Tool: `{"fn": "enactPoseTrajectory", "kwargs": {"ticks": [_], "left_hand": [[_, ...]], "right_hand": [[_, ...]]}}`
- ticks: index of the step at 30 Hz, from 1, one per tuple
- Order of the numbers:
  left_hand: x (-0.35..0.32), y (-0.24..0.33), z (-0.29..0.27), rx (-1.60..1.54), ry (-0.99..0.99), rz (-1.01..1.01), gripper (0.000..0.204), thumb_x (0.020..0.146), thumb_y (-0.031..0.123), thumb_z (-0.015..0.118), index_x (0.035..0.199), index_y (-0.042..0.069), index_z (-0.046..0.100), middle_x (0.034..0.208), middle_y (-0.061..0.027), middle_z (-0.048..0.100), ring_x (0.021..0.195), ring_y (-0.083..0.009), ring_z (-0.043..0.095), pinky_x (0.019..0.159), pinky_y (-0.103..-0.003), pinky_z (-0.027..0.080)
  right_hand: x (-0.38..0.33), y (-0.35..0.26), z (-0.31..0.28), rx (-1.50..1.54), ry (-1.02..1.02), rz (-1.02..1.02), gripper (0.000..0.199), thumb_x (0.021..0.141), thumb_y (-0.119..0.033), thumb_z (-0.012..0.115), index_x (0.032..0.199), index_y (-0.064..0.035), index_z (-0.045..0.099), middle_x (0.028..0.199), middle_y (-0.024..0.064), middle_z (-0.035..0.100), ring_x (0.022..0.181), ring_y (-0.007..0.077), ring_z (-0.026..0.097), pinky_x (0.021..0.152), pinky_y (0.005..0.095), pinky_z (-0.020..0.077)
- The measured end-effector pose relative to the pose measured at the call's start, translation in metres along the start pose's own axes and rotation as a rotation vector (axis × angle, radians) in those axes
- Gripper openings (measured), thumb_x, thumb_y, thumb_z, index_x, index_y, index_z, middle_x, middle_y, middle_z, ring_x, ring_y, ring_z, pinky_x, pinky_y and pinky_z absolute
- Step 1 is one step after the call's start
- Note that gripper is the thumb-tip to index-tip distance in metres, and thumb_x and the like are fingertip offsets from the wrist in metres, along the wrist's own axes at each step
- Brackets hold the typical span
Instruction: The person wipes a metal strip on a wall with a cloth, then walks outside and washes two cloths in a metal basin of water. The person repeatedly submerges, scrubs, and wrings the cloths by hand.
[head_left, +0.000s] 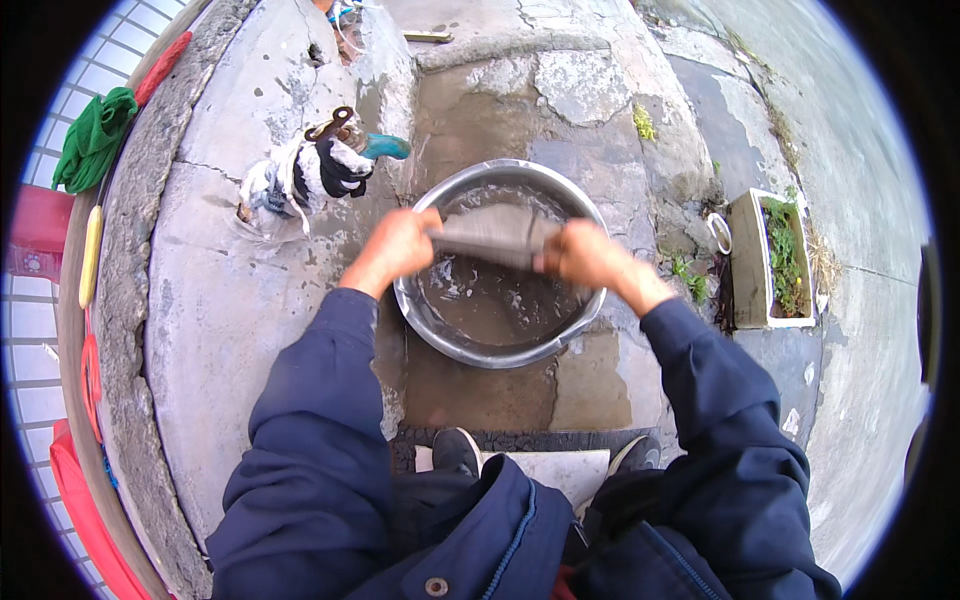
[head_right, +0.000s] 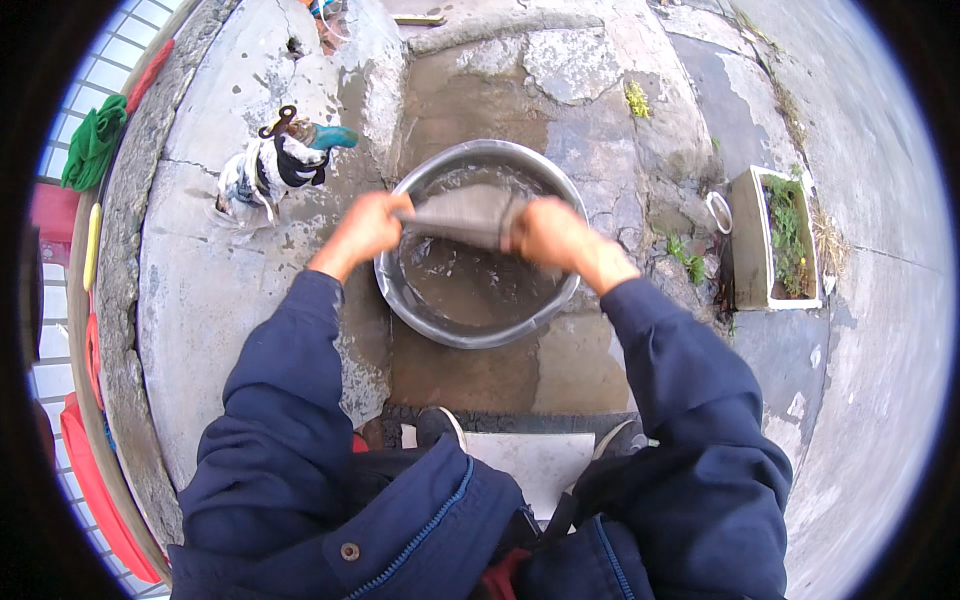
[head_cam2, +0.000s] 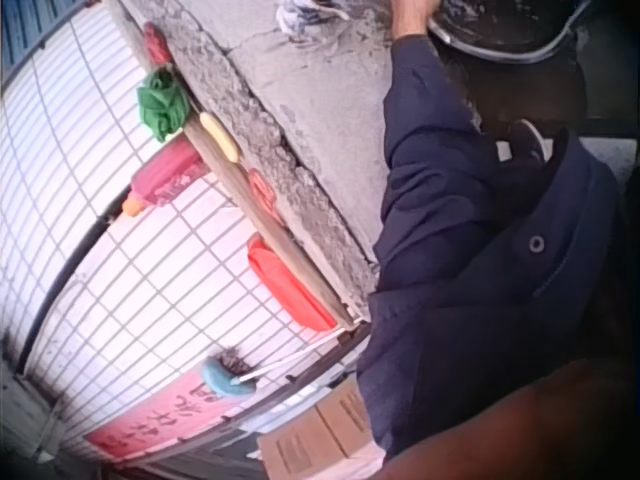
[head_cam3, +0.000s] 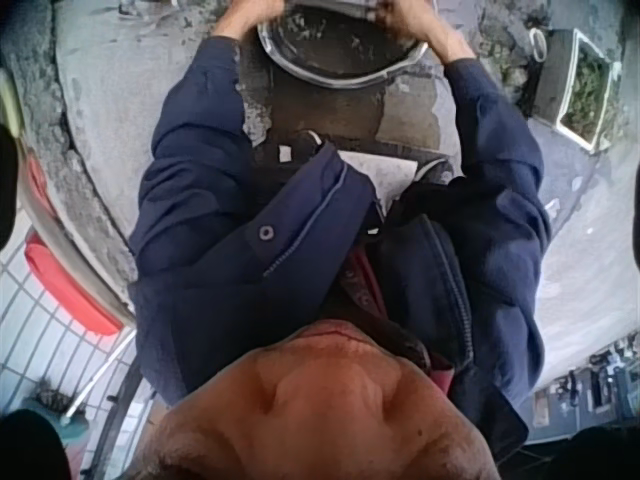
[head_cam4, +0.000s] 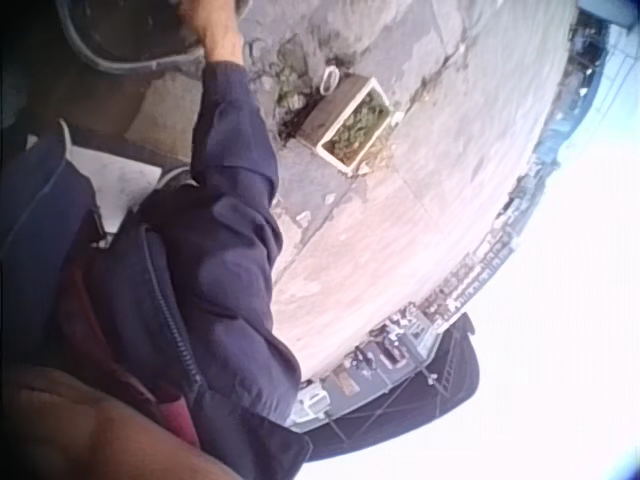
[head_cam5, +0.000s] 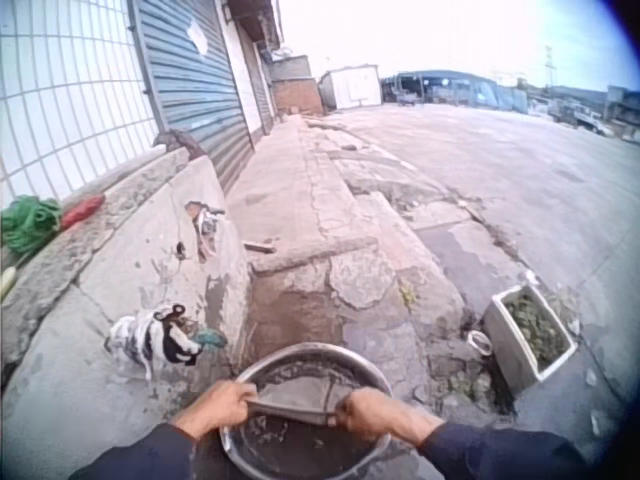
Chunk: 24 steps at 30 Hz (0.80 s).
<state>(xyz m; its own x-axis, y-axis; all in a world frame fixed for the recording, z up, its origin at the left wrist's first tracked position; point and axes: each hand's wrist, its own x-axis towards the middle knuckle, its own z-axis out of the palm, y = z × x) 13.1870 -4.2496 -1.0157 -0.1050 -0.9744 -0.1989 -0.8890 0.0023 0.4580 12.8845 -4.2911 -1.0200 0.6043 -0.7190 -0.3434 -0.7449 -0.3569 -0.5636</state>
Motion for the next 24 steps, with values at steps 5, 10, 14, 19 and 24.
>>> {"fn": "enactPoseTrajectory", "kwargs": {"ticks": [5, 10, 14, 19, 24], "left_hand": [[-0.026, -0.017, 0.040, -0.047, -0.493, -0.109, 0.040, 0.073, -0.006, 0.051, 0.101, 0.010, 0.075, 0.088, -0.0184, 0.072, 0.088, -0.0292, 0.070, 0.083, -0.038, 0.053], [-0.013, -0.006, 0.032, -0.327, -0.171, -0.284, 0.029, 0.083, 0.002, 0.049, 0.099, 0.005, 0.072, 0.077, -0.0098, 0.069, 0.075, -0.0186, 0.066, 0.059, -0.033, 0.052], [0.004, 0.041, 0.029, -0.716, -0.016, -0.329, 0.028, 0.092, 0.008, 0.049, 0.114, 0.004, 0.066, 0.091, -0.0080, 0.069, 0.068, -0.0173, 0.065, 0.046, -0.029, 0.056], [0.008, 0.082, 0.034, -0.400, -0.387, 0.307, 0.044, 0.091, 0.015, 0.059, 0.134, 0.008, 0.066, 0.117, -0.0110, 0.073, 0.097, -0.0196, 0.069, 0.080, -0.036, 0.056], [0.011, 0.037, 0.020, -0.621, -0.580, -0.045, 0.035, 0.095, 0.027, 0.061, 0.126, 0.016, 0.073, 0.122, -0.0037, 0.071, 0.106, -0.0173, 0.065, 0.082, -0.034, 0.054]], "right_hand": [[-0.031, 0.014, 0.058, 0.123, -0.458, 0.039, 0.035, 0.084, -0.031, 0.080, 0.109, -0.0079, 0.077, 0.099, 0.0180, 0.075, 0.096, 0.0329, 0.072, 0.086, 0.0413, 0.0557], [-0.008, 0.057, 0.049, 0.256, 0.031, 0.157, 0.030, 0.089, -0.031, 0.072, 0.100, -0.0027, 0.075, 0.092, 0.0200, 0.074, 0.091, 0.0355, 0.071, 0.084, 0.0425, 0.0555], [0.024, 0.054, 0.058, 0.956, 0.170, 0.395, 0.047, 0.099, -0.041, 0.062, 0.104, 0.0043, 0.071, 0.094, 0.0153, 0.074, 0.081, 0.0285, 0.070, 0.076, 0.0406, 0.0546], [0.040, 0.041, 0.091, 1.433, 0.058, 0.217, 0.049, 0.100, -0.051, 0.062, 0.116, -0.0048, 0.067, 0.099, 0.0082, 0.071, 0.081, 0.0160, 0.067, 0.065, 0.0321, 0.0530], [0.046, 0.089, 0.029, 0.368, 0.565, 0.310, 0.019, 0.095, -0.017, 0.068, 0.102, -0.0004, 0.073, 0.082, 0.0135, 0.074, 0.071, 0.0209, 0.070, 0.067, 0.0357, 0.0553]]}}
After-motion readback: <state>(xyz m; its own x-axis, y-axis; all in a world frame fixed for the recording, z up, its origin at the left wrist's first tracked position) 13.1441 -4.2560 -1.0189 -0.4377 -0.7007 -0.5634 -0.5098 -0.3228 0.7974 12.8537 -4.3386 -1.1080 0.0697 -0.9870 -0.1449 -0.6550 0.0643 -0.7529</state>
